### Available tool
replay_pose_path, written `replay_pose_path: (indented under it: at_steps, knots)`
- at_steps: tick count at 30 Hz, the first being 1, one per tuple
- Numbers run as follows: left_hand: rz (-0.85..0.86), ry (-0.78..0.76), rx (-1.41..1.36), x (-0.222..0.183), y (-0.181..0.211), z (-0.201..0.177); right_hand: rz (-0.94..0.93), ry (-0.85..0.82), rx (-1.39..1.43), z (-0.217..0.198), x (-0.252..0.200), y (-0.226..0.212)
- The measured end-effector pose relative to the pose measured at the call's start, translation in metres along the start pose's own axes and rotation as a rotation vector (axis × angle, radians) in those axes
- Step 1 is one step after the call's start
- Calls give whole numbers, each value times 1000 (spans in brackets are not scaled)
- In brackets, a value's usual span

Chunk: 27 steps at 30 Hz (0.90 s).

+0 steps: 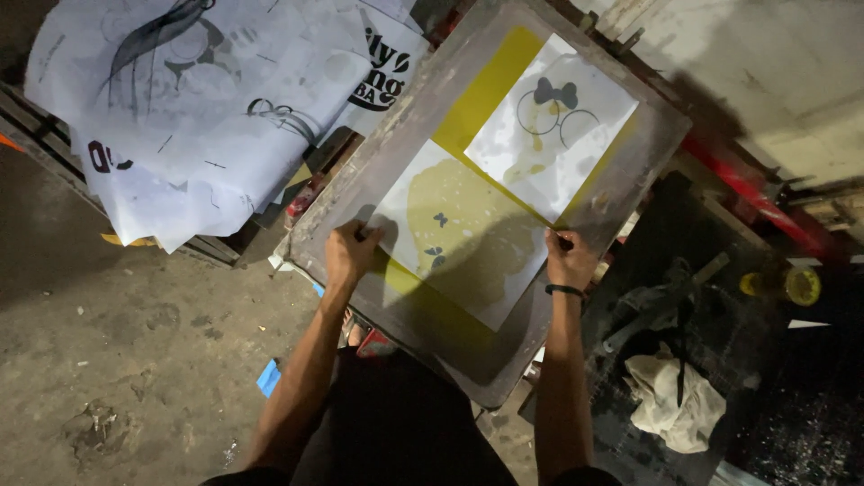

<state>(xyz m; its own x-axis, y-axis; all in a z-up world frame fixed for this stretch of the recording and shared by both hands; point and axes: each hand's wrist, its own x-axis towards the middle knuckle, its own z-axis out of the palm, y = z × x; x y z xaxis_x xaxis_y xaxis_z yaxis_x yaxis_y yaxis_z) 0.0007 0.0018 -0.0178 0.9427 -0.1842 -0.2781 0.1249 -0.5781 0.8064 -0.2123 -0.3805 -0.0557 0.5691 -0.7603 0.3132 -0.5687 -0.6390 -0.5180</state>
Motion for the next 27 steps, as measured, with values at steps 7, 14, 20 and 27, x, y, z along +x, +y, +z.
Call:
replay_pose_path:
  at_steps: [7,14,20,27]
  knots:
    - [48,-10,16,3,-6,3,45,23,145,-14,1,-30]
    - [32,-16,19,-4,6,-4,-22,33,-20,-7,0,-13]
    - [40,-13,5,-6,7,-4,-12,-11,32,-11,2,-16]
    - [41,-4,17,-5,3,-1,56,-11,88,-6,1,-11]
